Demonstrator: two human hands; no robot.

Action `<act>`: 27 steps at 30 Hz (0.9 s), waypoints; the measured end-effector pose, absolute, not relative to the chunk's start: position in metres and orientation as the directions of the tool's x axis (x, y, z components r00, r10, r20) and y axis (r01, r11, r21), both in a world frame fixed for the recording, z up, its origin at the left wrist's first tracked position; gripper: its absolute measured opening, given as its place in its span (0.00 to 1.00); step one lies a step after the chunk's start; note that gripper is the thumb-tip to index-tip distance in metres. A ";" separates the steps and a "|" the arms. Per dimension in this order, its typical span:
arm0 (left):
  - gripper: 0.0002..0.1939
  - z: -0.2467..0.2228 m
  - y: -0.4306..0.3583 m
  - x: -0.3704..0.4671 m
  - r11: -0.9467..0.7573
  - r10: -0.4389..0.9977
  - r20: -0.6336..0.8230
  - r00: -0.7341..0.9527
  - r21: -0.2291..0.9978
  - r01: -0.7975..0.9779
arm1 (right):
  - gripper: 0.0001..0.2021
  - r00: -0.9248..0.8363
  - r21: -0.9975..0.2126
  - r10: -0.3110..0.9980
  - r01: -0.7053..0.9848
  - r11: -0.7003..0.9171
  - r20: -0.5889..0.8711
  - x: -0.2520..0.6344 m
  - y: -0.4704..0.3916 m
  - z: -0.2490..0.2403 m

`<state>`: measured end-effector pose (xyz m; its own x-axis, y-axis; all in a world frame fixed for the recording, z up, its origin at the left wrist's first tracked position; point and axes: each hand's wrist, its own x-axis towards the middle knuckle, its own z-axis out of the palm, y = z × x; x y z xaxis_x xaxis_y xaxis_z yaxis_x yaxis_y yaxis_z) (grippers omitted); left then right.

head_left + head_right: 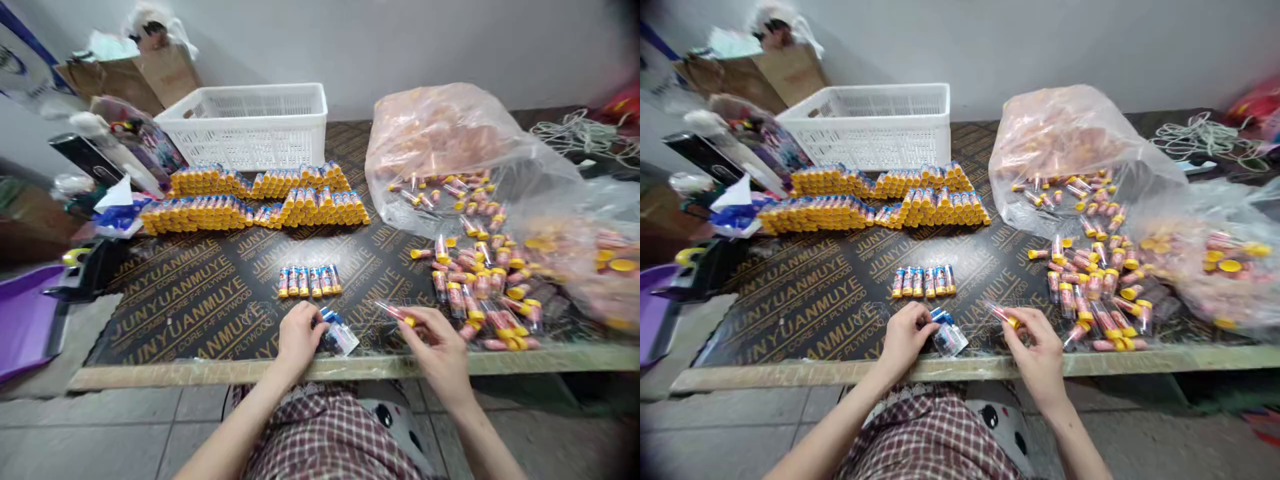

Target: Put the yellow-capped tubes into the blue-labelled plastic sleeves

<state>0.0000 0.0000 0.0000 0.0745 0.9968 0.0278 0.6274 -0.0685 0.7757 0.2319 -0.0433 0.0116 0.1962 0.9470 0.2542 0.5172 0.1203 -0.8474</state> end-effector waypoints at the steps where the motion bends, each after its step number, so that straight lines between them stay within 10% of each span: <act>1: 0.07 0.001 -0.001 -0.001 -0.027 0.998 -0.013 0.065 0.816 0.577 | 0.09 0.187 -0.864 0.955 0.490 0.111 0.229 0.229 -0.044 0.012; 12: 0.17 0.011 0.010 0.002 0.423 0.905 -0.419 0.070 0.871 -0.250 | 0.08 0.148 -0.937 0.971 0.323 0.130 0.185 0.203 -0.051 0.020; 27: 0.19 0.017 0.013 0.008 0.441 0.843 -0.536 -0.057 0.747 -0.497 | 0.15 0.115 -0.875 0.940 0.416 0.247 0.320 0.189 -0.060 0.014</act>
